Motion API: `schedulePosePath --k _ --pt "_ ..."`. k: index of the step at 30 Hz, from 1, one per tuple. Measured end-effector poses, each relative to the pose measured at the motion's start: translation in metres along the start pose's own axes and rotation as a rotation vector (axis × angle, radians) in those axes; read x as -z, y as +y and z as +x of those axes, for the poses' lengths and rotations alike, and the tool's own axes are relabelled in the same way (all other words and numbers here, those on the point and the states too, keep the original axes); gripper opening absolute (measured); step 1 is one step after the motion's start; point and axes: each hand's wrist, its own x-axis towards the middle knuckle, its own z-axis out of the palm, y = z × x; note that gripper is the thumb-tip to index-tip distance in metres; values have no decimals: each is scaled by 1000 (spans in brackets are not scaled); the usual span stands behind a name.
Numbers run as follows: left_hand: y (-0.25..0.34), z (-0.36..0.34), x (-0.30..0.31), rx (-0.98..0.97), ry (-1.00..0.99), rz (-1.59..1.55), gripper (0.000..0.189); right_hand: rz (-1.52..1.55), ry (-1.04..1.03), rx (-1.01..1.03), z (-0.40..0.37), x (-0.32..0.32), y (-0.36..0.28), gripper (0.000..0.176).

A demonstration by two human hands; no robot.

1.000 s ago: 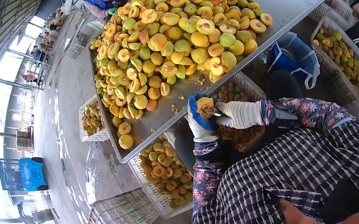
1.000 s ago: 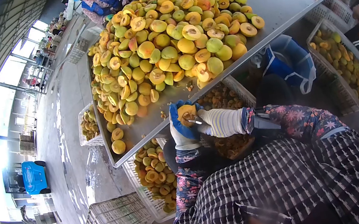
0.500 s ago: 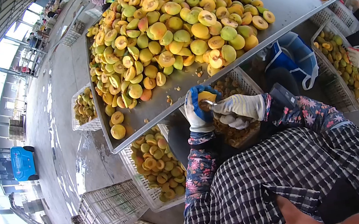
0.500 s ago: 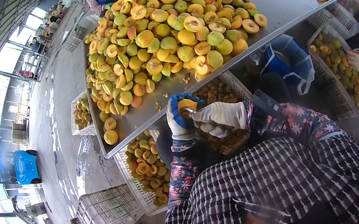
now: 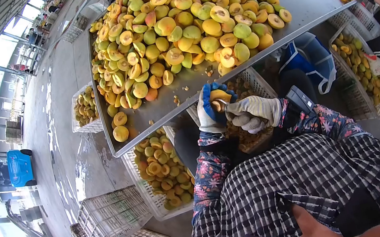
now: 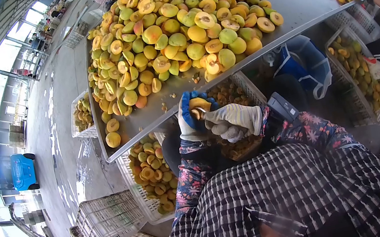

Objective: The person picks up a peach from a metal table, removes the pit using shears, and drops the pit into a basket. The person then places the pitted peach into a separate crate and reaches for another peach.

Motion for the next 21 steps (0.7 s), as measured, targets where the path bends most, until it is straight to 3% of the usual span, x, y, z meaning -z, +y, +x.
schedulePosePath --k 3,5,8,11,12,14,16,18,19,21 --pt "-2 7 -1 -112 28 126 21 -6 6 -12 -5 3 -1 34" --pt "-1 14 16 -472 0 743 21 -54 19 -20 -14 3 -1 32" --pt "17 -3 19 -851 25 1579 26 -293 57 -53 -36 -5 -2 37" --pt "25 -15 32 -171 118 32 41 -788 305 23 -44 8 1 33" --pt "35 -20 42 -151 154 -20 35 -980 404 48 -46 8 -1 32" --pt "66 -52 56 -896 239 1725 33 -1008 414 -28 -50 10 -1 32" --pt "96 -67 89 -428 433 727 40 -1043 396 -69 -50 26 6 34" --pt "136 -90 88 -187 665 1631 48 -1130 361 37 -49 36 11 35" --pt "142 -91 93 -98 761 1890 50 -1096 366 -11 -49 32 9 35" --pt "148 -70 97 -433 642 1938 52 -1072 360 -40 -46 29 5 37"
